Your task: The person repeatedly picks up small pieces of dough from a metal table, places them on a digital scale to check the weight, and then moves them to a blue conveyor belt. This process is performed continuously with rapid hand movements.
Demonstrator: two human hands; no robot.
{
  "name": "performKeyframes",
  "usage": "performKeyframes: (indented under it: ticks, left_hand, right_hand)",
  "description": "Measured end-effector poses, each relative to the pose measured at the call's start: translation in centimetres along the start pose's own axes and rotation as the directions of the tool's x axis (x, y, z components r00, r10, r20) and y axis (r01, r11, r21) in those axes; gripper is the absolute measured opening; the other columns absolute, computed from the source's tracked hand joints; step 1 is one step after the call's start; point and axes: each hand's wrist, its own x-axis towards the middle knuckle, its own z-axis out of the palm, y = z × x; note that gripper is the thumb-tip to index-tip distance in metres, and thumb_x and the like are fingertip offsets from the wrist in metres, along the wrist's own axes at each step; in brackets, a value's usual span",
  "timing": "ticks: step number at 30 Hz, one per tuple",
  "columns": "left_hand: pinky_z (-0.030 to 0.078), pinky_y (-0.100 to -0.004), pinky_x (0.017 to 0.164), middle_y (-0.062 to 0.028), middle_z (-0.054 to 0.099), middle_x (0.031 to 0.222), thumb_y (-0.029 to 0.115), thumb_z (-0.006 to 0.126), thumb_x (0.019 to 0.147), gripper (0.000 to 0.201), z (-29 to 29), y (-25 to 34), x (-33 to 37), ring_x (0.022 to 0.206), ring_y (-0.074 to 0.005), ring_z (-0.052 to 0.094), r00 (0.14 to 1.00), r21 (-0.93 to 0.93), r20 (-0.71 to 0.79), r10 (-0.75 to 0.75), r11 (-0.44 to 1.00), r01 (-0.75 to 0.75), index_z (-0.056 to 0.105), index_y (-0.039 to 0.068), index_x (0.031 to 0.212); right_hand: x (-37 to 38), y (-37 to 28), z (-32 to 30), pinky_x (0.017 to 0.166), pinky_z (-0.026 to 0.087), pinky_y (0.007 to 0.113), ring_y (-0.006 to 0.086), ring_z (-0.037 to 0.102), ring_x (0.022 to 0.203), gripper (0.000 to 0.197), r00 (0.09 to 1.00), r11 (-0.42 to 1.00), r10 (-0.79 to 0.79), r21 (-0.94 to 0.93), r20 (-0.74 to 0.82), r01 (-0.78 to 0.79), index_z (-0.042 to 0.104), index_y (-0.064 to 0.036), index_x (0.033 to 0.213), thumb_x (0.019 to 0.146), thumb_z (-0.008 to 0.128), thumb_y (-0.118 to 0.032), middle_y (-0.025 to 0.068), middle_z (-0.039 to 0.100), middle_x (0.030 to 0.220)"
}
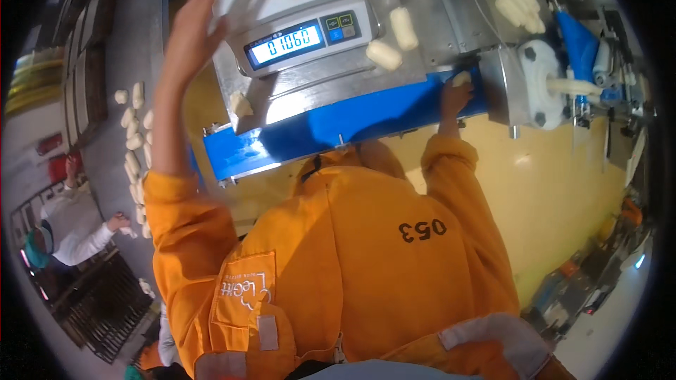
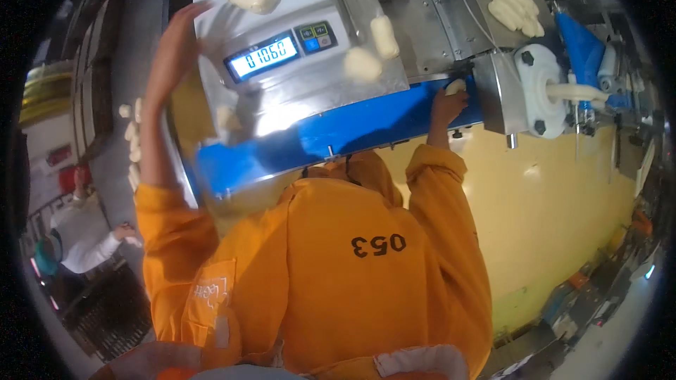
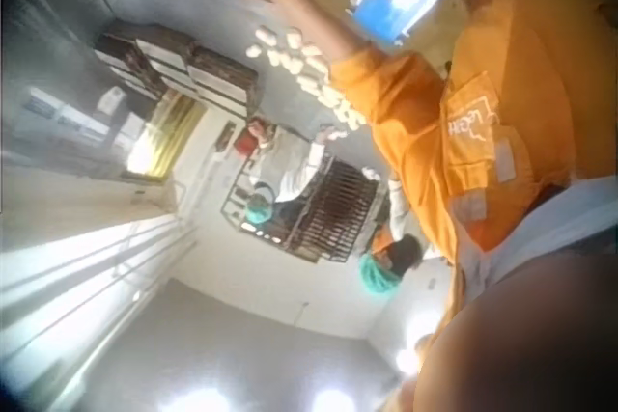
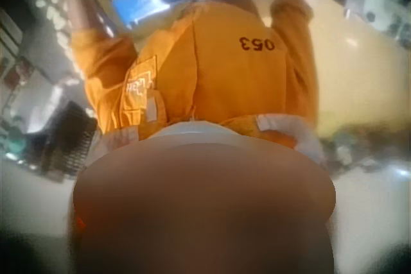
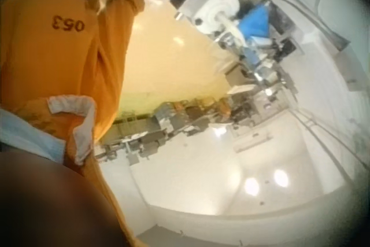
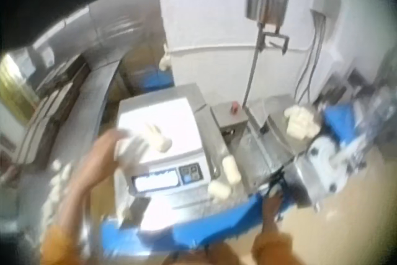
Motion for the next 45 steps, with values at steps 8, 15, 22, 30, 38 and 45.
performKeyframes:
  ticks: [8, 15, 22, 30, 38, 45]
  left_hand:
    - [0.041, -0.0423, 0.096, -0.0046, 0.061, 0.118, 0.019, 0.065, 0.076, 0.042, 4.8, -0.9, 5.7, 0.111, -0.0265, 0.056, 0.979, 0.105, 0.199, -0.036, 0.994, 0.015, 0.059, 0.014, 0.117]
    - [0.048, -0.0474, 0.091, -0.0156, 0.058, 0.113, 0.035, 0.045, 0.082, 0.057, 0.0, -5.7, -10.3, 0.1, -0.0309, 0.059, 0.656, -0.958, -0.139, -0.741, 0.269, 0.1, 0.049, -0.001, 0.126]
    - [0.045, -0.0369, 0.081, -0.0075, 0.053, 0.1, 0.036, 0.063, 0.078, 0.046, -10.4, 0.1, -29.0, 0.088, -0.0193, 0.052, 0.65, -0.93, -0.147, -0.746, -0.12, -0.347, 0.052, 0.006, 0.111]
    - [0.04, -0.0485, 0.096, -0.0057, 0.051, 0.095, 0.028, 0.065, 0.077, 0.024, -4.0, 12.0, -19.0, 0.1, -0.0245, 0.051, 0.445, -0.834, -0.549, -0.708, 0.43, -0.345, 0.05, 0.014, 0.088]
    - [0.049, -0.0278, 0.062, -0.0054, 0.058, 0.082, 0.034, 0.071, 0.082, 0.04, -13.7, 5.3, -38.9, 0.068, -0.0143, 0.057, 0.222, -0.384, -0.648, -0.729, 0.564, 0.731, 0.055, 0.003, 0.103]
    - [0.033, -0.0511, 0.106, -0.0181, 0.029, 0.147, 0.036, 0.08, 0.073, 0.092, -14.7, 0.6, -39.1, 0.133, -0.0345, 0.032, 0.566, 0.615, -0.644, -0.515, 0.091, 0.783, 0.027, 0.008, 0.144]
  right_hand:
    - [-1.9, -13.6, -21.1, 0.075, 0.052, 0.039, 0.0331, 0.066, 0.079, 0.024, 0.974, 0.817, -0.208, 0.531, -0.089, 0.223, 0.065, -0.0039, 0.093, 0.076, 0.066, -0.021, 0.0166, 0.068, 0.088]
    - [-5.0, -30.8, -29.6, 0.101, 0.04, 0.044, 0.0294, 0.049, 0.115, 0.049, 0.649, 0.306, -0.755, 0.822, -0.098, 0.48, 0.053, -0.0094, 0.127, 0.082, 0.068, -0.023, 0.013, 0.047, 0.121]
    - [-18.6, -33.5, -26.1, 0.084, 0.05, 0.034, 0.0243, 0.059, 0.096, 0.029, 0.366, -0.01, -0.923, 0.956, -0.121, 0.292, 0.062, -0.0083, 0.107, 0.08, 0.07, -0.012, 0.0096, 0.059, 0.102]
    - [-27.8, -33.5, -28.3, 0.079, 0.052, 0.031, 0.0196, 0.062, 0.091, 0.034, -0.145, 0.041, -0.989, 0.993, 0.025, -0.107, 0.062, -0.0068, 0.112, 0.081, 0.073, -0.018, 0.009, 0.062, 0.102]
    - [-20.2, -31.2, -24.6, 0.082, 0.05, 0.035, 0.0265, 0.063, 0.091, 0.023, 0.127, 0.076, -0.991, 0.956, 0.041, 0.283, 0.064, -0.0067, 0.104, 0.083, 0.067, -0.015, 0.0104, 0.064, 0.095]
    - [-8.3, -20.8, -23.0, 0.066, 0.049, 0.027, 0.0169, 0.062, 0.077, 0.016, 0.801, 0.5, -0.565, 0.691, -0.198, 0.523, 0.063, -0.0044, 0.1, 0.084, 0.061, -0.002, 0.0088, 0.064, 0.087]
